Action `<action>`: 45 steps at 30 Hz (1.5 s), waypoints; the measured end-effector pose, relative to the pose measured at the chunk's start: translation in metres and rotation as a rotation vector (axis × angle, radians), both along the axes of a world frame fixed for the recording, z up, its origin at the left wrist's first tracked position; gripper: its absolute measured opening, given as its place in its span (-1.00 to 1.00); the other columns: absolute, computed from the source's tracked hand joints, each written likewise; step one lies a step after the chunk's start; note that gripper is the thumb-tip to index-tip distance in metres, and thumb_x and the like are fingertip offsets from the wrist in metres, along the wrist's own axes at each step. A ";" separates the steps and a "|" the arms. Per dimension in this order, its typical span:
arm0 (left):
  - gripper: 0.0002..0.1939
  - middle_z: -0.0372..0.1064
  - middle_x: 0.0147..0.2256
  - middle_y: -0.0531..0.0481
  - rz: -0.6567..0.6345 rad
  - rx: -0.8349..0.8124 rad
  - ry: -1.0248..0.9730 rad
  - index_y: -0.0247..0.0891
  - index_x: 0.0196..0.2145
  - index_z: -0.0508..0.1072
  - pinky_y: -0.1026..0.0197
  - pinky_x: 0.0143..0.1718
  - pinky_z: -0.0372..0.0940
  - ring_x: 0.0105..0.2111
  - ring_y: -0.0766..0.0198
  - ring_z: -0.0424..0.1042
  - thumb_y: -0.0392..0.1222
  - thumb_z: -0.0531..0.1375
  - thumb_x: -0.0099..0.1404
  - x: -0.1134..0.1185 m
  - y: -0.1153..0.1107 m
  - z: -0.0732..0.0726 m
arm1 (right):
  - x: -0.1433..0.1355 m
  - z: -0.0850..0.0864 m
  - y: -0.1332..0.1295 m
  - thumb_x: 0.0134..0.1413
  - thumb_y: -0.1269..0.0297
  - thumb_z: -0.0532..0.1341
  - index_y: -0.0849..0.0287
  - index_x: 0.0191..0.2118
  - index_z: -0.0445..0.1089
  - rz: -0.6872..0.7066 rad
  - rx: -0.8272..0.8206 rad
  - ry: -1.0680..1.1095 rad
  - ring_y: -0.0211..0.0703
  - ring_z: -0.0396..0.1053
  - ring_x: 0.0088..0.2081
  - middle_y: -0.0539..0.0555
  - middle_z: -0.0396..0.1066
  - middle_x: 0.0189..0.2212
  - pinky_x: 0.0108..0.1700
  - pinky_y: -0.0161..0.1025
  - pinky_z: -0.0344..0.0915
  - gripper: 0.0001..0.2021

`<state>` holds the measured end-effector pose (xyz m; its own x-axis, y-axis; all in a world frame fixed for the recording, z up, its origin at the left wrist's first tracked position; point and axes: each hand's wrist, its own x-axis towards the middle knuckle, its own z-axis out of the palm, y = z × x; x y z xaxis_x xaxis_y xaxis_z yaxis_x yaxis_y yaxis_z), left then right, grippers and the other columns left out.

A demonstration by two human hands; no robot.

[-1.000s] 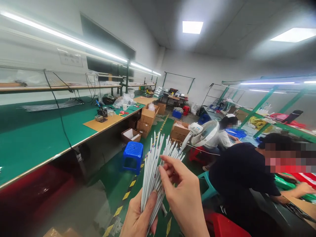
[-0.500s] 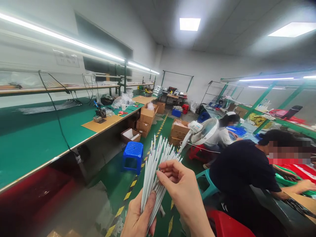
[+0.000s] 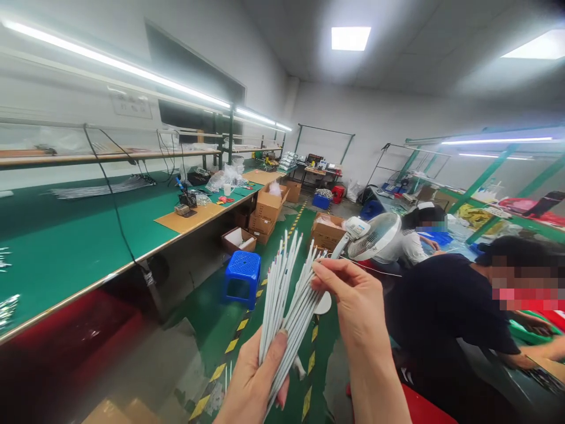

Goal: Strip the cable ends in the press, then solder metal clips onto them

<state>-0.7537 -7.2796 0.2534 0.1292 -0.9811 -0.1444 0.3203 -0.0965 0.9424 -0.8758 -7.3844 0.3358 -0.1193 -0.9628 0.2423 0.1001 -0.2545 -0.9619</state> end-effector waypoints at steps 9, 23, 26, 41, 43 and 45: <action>-0.37 0.24 -0.70 0.18 0.003 -0.023 0.060 -0.25 -0.28 0.47 0.32 -0.61 0.02 -0.70 0.41 0.07 0.46 0.24 0.26 -0.001 -0.007 -0.012 | 0.010 -0.009 0.048 0.12 0.34 0.38 0.07 -0.21 0.65 0.196 -0.166 0.419 -0.23 0.45 -0.44 0.00 0.48 -0.38 -0.40 -0.31 0.43 -0.88; -0.24 0.21 -0.77 0.16 -0.039 0.055 0.037 -0.37 -0.12 0.50 0.28 -0.65 -0.16 -0.75 0.41 -0.01 0.51 0.17 0.27 -0.011 -0.019 -0.019 | -0.007 -0.019 0.031 0.12 0.35 0.33 0.13 -0.30 0.53 0.315 -0.050 0.573 -0.16 0.41 -0.39 0.02 0.44 -0.36 -0.33 -0.22 0.38 -0.98; -0.30 0.23 -0.77 0.13 -0.018 0.064 0.026 -0.29 -0.31 0.47 0.27 -0.65 -0.14 -0.75 0.41 0.01 0.52 0.18 0.25 -0.015 -0.021 -0.019 | -0.014 -0.023 0.027 0.10 0.33 0.35 0.13 -0.37 0.46 0.345 -0.002 0.477 -0.17 0.44 -0.38 0.01 0.50 -0.40 -0.32 -0.26 0.40 -0.93; -0.32 0.26 -0.71 0.16 0.043 0.088 0.021 -0.26 -0.33 0.47 0.28 -0.50 0.13 -0.66 0.36 0.16 0.51 0.19 0.25 -0.065 -0.031 -0.010 | -0.076 0.001 -0.049 -0.06 0.13 0.48 0.18 -0.33 0.54 0.066 -0.098 0.080 -0.16 0.49 -0.48 0.02 0.55 -0.48 -0.34 -0.18 0.47 -0.75; -0.30 0.27 -0.71 0.15 0.048 0.077 0.029 -0.28 -0.33 0.50 0.29 -0.50 0.13 -0.65 0.37 0.17 0.53 0.20 0.23 -0.072 -0.036 -0.011 | -0.076 -0.001 -0.041 0.05 0.17 0.44 0.12 -0.19 0.53 0.006 -0.160 0.126 -0.17 0.49 -0.38 0.00 0.54 -0.37 -0.26 -0.20 0.45 -0.77; -0.26 0.28 -0.70 0.14 0.045 0.068 0.032 -0.30 -0.34 0.51 0.30 -0.52 0.11 -0.66 0.38 0.17 0.55 0.21 0.19 -0.079 -0.041 -0.015 | -0.075 -0.004 -0.027 0.16 0.20 0.38 0.07 -0.15 0.53 0.038 -0.212 0.186 -0.20 0.48 -0.30 -0.02 0.53 -0.32 -0.19 -0.24 0.44 -0.84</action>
<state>-0.8326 -7.3208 0.2387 0.1667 -0.9623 -0.2150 0.3559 -0.1446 0.9232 -0.9506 -7.4118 0.3319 -0.0189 -0.8912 0.4532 -0.0595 -0.4514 -0.8903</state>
